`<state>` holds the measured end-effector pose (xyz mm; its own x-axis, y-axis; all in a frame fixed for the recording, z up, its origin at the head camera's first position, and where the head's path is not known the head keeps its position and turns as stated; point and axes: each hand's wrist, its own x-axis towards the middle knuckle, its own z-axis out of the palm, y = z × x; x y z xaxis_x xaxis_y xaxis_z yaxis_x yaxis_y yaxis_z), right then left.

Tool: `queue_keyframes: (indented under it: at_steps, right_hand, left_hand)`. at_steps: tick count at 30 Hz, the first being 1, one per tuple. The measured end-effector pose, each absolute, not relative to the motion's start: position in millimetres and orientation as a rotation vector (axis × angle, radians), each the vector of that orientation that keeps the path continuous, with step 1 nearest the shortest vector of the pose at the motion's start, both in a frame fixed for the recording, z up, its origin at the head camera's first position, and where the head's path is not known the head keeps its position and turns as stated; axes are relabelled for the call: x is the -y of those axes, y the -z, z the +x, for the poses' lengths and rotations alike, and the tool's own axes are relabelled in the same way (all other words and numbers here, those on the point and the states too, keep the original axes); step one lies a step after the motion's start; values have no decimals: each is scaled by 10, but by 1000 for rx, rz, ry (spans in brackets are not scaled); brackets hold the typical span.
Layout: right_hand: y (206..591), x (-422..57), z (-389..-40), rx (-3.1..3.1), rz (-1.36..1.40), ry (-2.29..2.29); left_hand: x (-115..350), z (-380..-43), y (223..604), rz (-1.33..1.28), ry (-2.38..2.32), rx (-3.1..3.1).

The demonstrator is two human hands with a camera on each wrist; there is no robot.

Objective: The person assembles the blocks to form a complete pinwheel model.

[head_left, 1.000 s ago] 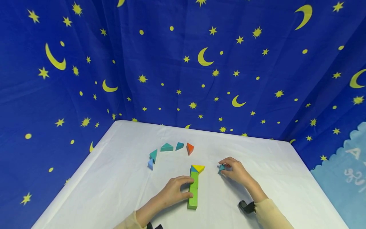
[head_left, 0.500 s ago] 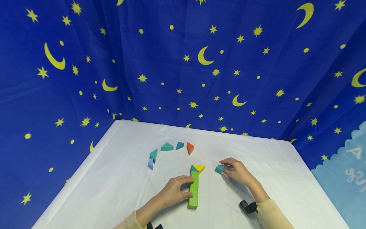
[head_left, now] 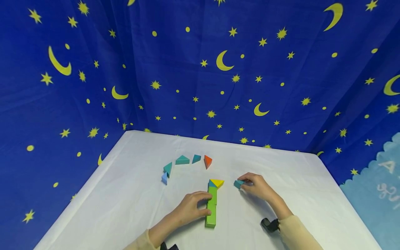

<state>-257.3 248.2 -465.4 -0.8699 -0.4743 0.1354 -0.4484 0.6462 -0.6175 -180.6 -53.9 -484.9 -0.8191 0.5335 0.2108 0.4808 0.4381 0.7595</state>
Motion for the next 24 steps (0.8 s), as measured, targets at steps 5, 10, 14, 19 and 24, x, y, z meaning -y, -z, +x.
queue_keyframes:
  at_steps: [5, 10, 14, 19, 24]
  right_hand:
    - [4581, -2401, -2633, -2825, -824, 1099]
    - [4536, -2294, -2729, -2814, -846, 1136]
    - [4510, -2156, -2824, -2789, -840, 1167]
    - [4500, -1968, -2925, -2723, -865, 1160]
    - [4512, -1831, -2959, -2653, -865, 1145]
  left_hand:
    - [538, -1791, 4829, 883, -1338, -2612]
    - [541, -1778, 4817, 884, -1339, -2623]
    - [557, -1783, 4817, 894, -1345, -2633]
    - [569, -1791, 4824, 915, -1350, -2640]
    - [541, -1788, 4826, 911, -1336, -2626]
